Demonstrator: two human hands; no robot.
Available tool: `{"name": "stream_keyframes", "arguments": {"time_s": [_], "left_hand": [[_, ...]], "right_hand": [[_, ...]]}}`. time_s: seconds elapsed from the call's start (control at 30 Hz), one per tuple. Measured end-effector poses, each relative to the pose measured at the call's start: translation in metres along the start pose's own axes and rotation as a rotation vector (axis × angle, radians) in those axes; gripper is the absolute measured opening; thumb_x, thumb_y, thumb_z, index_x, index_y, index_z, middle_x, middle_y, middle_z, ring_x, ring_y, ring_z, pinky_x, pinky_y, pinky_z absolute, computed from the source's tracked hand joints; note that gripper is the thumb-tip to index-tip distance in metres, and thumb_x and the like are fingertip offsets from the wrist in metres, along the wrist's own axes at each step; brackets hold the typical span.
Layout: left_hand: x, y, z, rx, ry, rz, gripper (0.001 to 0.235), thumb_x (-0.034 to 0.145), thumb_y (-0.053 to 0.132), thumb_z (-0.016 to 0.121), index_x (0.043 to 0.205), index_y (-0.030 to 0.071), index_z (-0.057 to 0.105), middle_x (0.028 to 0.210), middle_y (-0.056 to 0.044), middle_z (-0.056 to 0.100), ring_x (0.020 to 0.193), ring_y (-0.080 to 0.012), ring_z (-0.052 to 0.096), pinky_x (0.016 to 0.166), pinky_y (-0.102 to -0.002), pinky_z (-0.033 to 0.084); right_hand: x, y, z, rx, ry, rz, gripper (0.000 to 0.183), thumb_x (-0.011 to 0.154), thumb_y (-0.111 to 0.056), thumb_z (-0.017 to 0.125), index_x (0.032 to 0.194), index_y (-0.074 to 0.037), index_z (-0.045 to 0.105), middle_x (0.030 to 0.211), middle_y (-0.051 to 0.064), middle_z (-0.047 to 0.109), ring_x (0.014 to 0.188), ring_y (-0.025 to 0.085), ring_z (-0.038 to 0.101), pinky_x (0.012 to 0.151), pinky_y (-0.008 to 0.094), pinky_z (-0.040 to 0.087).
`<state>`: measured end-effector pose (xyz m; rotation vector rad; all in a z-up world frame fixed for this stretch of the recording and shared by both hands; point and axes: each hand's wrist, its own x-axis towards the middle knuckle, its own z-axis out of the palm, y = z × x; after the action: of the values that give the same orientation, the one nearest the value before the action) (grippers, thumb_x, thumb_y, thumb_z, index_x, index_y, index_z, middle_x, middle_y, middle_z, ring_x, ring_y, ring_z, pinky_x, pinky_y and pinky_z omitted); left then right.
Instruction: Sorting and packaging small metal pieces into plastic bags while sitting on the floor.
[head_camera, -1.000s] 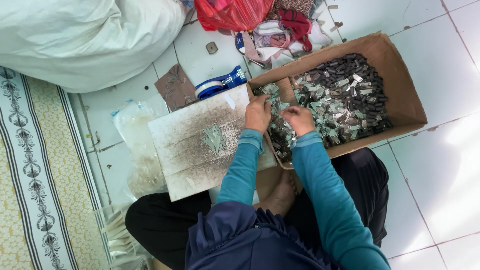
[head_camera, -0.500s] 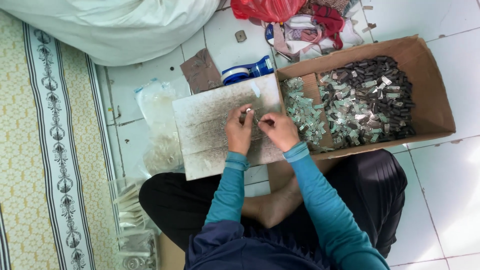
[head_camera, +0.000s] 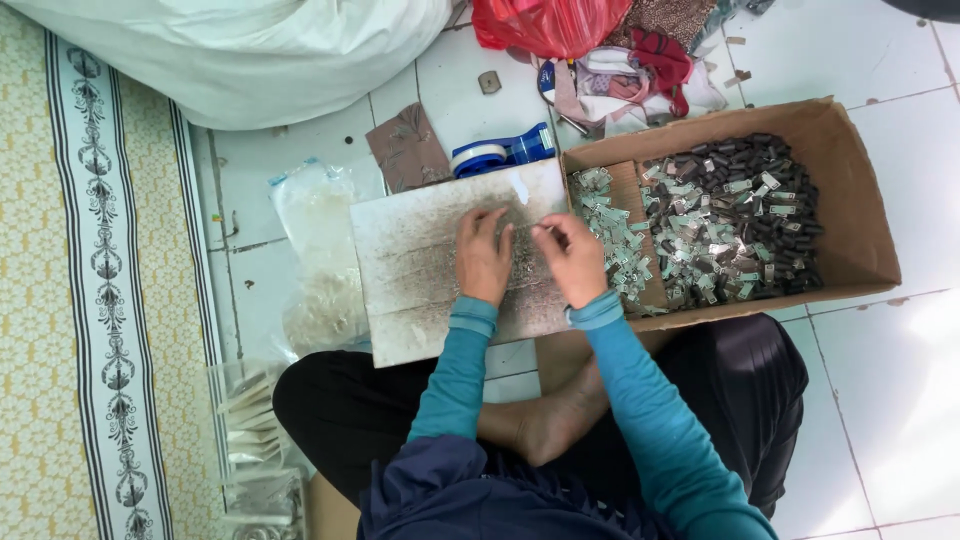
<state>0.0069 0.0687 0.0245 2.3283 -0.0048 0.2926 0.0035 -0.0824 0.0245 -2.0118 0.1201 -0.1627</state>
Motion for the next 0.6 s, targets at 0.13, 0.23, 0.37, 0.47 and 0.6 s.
{"name": "stream_keyframes", "arguments": {"time_s": [0.13, 0.23, 0.37, 0.47, 0.6], "left_hand": [[0.024, 0.018, 0.052, -0.042, -0.075, 0.146, 0.018, 0.102, 0.016, 0.066, 0.119, 0.014, 0.072, 0.111, -0.007, 0.060, 0.103, -0.0324, 0.070, 0.086, -0.044, 0.063], [0.035, 0.027, 0.105, -0.069, -0.179, 0.253, 0.019, 0.102, 0.017, 0.062, 0.118, 0.019, 0.072, 0.108, -0.001, 0.062, 0.101, -0.0257, 0.072, 0.084, -0.037, 0.064], [0.042, 0.024, 0.154, -0.065, -0.322, 0.217, 0.024, 0.100, 0.005, 0.061, 0.120, 0.012, 0.071, 0.107, -0.007, 0.061, 0.097, -0.0304, 0.074, 0.082, -0.039, 0.067], [0.051, 0.015, 0.165, -0.046, -0.314, 0.162, 0.025, 0.098, 0.004, 0.061, 0.120, 0.008, 0.072, 0.108, -0.010, 0.062, 0.097, -0.0357, 0.074, 0.083, -0.042, 0.068], [0.052, 0.016, 0.155, 0.008, -0.296, 0.140, 0.022, 0.099, 0.008, 0.060, 0.117, 0.012, 0.072, 0.104, -0.009, 0.063, 0.094, -0.0346, 0.076, 0.080, -0.041, 0.068]], "right_hand": [[0.038, 0.047, -0.042, 0.031, 0.152, 0.066, 0.014, 0.096, -0.024, 0.078, 0.107, -0.016, 0.075, 0.079, 0.004, 0.072, 0.070, 0.016, 0.066, 0.066, 0.031, 0.054], [0.059, 0.116, -0.049, -0.058, 0.166, 0.153, 0.015, 0.094, -0.028, 0.080, 0.105, -0.019, 0.076, 0.079, 0.001, 0.071, 0.069, 0.015, 0.065, 0.064, 0.032, 0.054], [0.060, 0.161, -0.036, -0.401, -0.033, 0.239, 0.029, 0.092, -0.032, 0.076, 0.120, -0.025, 0.072, 0.109, 0.010, 0.066, 0.101, 0.032, 0.066, 0.087, 0.048, 0.056], [0.056, 0.140, -0.032, -0.608, -0.216, 0.164, 0.047, 0.092, -0.023, 0.069, 0.139, -0.023, 0.062, 0.130, 0.015, 0.059, 0.120, 0.039, 0.061, 0.097, 0.053, 0.055], [0.057, 0.152, -0.013, -0.813, -0.287, -0.003, 0.058, 0.089, -0.012, 0.065, 0.145, -0.021, 0.053, 0.122, 0.008, 0.051, 0.113, 0.033, 0.055, 0.086, 0.048, 0.055]]}}
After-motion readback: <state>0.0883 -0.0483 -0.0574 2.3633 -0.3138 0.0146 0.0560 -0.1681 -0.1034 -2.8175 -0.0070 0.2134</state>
